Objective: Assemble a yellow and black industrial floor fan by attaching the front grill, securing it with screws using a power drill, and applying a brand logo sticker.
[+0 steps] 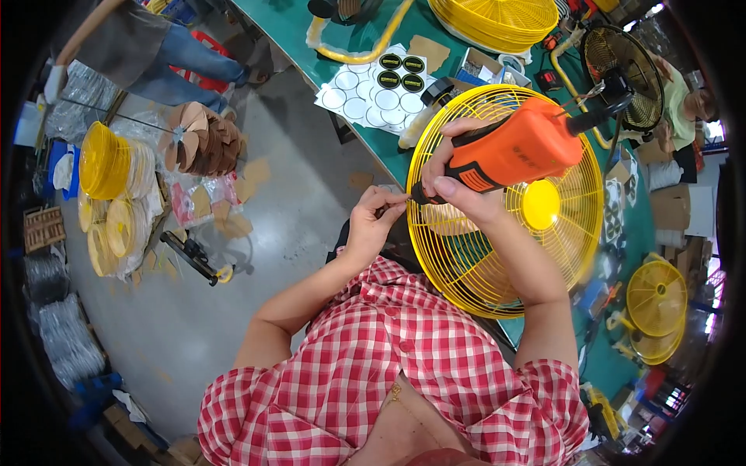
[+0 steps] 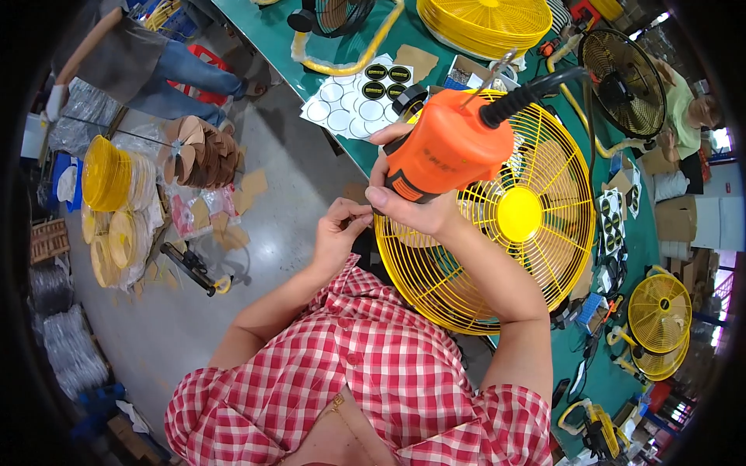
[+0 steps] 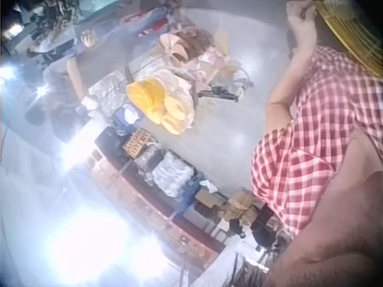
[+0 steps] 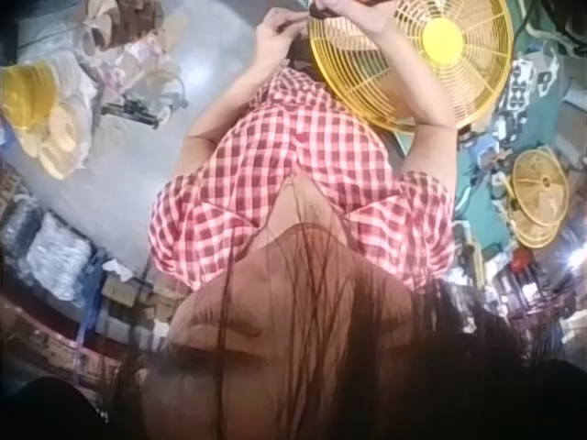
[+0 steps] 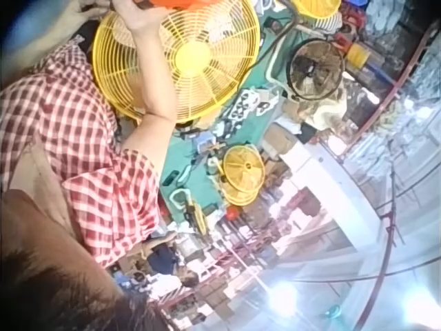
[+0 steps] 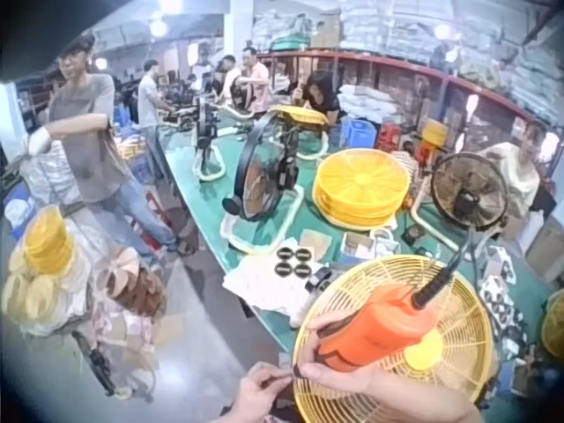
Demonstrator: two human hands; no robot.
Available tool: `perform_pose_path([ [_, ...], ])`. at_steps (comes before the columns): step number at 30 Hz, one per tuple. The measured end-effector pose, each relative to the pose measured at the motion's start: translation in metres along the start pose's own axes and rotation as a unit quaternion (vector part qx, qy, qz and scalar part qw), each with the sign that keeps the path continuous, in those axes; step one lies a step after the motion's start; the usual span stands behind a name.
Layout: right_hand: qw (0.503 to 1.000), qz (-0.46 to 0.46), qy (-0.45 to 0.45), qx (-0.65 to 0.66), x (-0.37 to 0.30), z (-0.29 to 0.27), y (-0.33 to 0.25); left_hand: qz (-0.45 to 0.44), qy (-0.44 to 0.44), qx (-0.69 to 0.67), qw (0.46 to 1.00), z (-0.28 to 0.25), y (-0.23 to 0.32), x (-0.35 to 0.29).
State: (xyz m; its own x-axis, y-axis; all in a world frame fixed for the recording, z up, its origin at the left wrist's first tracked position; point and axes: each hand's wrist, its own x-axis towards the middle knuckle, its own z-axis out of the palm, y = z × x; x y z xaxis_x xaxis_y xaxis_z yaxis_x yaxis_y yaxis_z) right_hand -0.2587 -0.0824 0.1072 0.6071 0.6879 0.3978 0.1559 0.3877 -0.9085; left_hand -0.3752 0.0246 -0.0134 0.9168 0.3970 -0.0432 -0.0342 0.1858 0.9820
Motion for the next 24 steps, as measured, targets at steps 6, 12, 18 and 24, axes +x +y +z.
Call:
perform_pose_path([
  [6,0.998,-0.01,-0.051,-0.041,-0.003,0.001,0.008,0.018,0.013,0.035,0.999,0.003,-0.002,-0.001],
  [12,0.966,-0.096,-0.145,-0.19,0.0,0.011,0.007,-0.103,-0.174,0.213,0.956,-0.012,-0.024,-0.01],
  [18,0.975,-0.099,-0.169,-0.104,-0.001,0.022,0.018,-0.183,-0.199,0.123,0.955,-0.009,-0.019,-0.007],
  [24,0.966,-0.055,-0.205,-0.146,0.004,0.012,0.028,-0.151,-0.21,0.082,0.962,-0.011,-0.042,-0.001],
])
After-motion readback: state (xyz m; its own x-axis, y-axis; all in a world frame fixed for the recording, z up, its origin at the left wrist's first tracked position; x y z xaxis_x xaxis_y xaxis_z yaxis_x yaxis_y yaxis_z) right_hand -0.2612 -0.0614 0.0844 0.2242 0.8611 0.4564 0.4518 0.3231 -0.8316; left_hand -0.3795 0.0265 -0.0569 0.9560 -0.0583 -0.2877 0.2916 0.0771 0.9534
